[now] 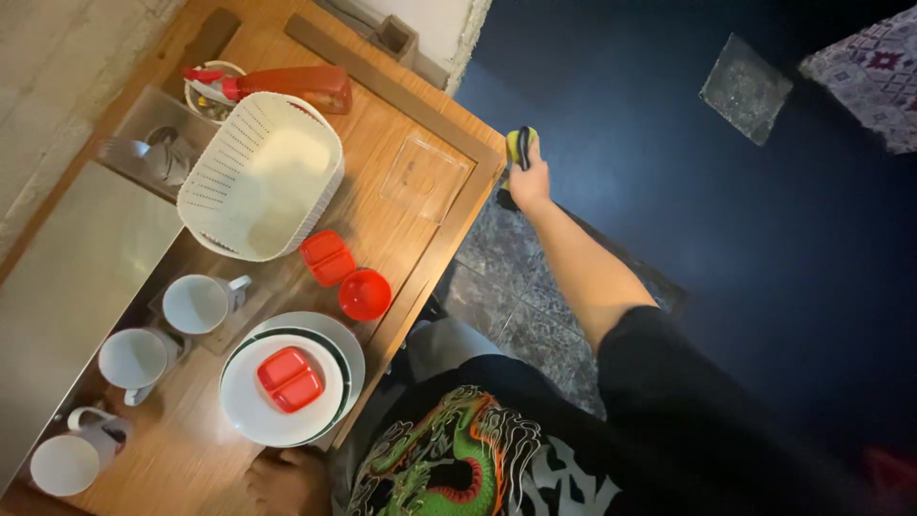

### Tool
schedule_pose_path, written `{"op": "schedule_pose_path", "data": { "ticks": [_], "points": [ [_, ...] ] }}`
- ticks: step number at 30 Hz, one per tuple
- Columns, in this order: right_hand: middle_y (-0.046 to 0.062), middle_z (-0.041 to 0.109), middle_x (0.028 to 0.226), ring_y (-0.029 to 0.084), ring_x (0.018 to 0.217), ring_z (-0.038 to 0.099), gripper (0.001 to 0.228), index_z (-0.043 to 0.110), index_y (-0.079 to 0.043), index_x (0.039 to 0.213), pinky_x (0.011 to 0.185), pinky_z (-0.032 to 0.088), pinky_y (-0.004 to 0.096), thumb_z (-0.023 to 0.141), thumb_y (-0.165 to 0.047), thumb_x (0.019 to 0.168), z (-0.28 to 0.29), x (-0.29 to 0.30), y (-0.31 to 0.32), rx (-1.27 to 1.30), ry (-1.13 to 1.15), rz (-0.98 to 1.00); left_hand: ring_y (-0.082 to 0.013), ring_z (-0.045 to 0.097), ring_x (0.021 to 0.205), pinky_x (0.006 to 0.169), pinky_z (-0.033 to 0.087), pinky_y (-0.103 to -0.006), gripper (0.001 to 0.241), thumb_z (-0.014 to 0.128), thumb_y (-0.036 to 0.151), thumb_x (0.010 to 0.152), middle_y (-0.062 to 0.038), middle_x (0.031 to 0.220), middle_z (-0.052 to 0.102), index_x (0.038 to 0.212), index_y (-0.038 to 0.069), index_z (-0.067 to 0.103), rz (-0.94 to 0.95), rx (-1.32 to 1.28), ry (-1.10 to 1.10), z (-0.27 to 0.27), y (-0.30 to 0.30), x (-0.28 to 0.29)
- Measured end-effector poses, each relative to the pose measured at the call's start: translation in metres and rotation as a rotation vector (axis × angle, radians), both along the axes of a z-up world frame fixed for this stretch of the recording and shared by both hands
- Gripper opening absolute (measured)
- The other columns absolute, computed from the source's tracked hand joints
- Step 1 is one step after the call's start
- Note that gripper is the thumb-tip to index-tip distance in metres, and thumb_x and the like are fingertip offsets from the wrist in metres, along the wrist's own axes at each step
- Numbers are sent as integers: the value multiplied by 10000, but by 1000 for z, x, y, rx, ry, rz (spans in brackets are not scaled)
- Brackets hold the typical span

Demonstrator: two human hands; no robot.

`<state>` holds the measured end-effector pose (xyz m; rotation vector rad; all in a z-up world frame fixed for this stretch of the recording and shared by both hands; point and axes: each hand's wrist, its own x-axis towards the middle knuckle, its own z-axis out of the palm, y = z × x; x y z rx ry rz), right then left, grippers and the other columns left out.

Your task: Cleaning a condiment counter and organizing items in a coffee shop.

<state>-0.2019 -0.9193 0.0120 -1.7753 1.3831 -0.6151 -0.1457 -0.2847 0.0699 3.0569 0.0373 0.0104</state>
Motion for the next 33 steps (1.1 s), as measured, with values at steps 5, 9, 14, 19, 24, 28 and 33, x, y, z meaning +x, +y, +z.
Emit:
{"op": "schedule_pose_path", "data": {
  "ticks": [5,9,14,19,24,28,33],
  "points": [
    [254,500,1301,475,1124,602,900,193,-221,1630,958,508,493,643,-100,860,63,30,35,-82,473,189,-432,517,1067,862,389,-598,308,554,348,966,-190,1126,570,1086,64,564,25,-18,16,-9,-3,8],
    [246,452,1356,482,1111,593,940,120,-222,1631,945,500,516,645,-118,859,60,29,66,-19,551,194,-442,513,1095,857,385,-606,312,549,341,967,-190,1151,574,1133,79,585,43,-69,5,-18,-2,7],
    [286,474,1365,506,1121,598,919,139,-165,1625,958,511,512,652,-163,862,20,11,133,-106,397,214,-440,519,1075,845,399,-584,322,526,344,975,-198,1146,570,1133,72,598,-12,-84,-81,-23,6,2],
    [330,497,1349,512,1099,622,903,169,-135,1620,951,522,512,628,-163,843,38,2,269,-32,421,275,-439,560,1011,828,416,-580,356,478,365,1054,-198,1117,604,1143,36,581,-29,-288,-121,-23,16,-2],
    [363,544,1257,521,1085,623,893,164,-60,1607,936,530,518,668,-274,902,44,-7,397,9,469,386,-417,607,976,873,466,-538,338,558,351,1036,-200,1028,634,1066,15,549,53,-637,2,-19,34,-6],
    [403,496,1298,522,1069,623,948,68,-33,1622,920,534,512,595,-139,842,55,-31,502,48,528,622,-341,572,1001,933,483,-426,181,492,27,988,-186,1086,555,1149,-33,435,-275,-1119,69,-22,83,-21],
    [432,518,1296,490,1092,631,953,95,-6,1614,948,534,487,637,-135,841,38,-58,558,18,428,946,-225,584,938,917,488,-333,267,520,-66,906,-104,1005,557,1148,-4,425,-290,-1329,338,-26,100,-2]
  ]
}}
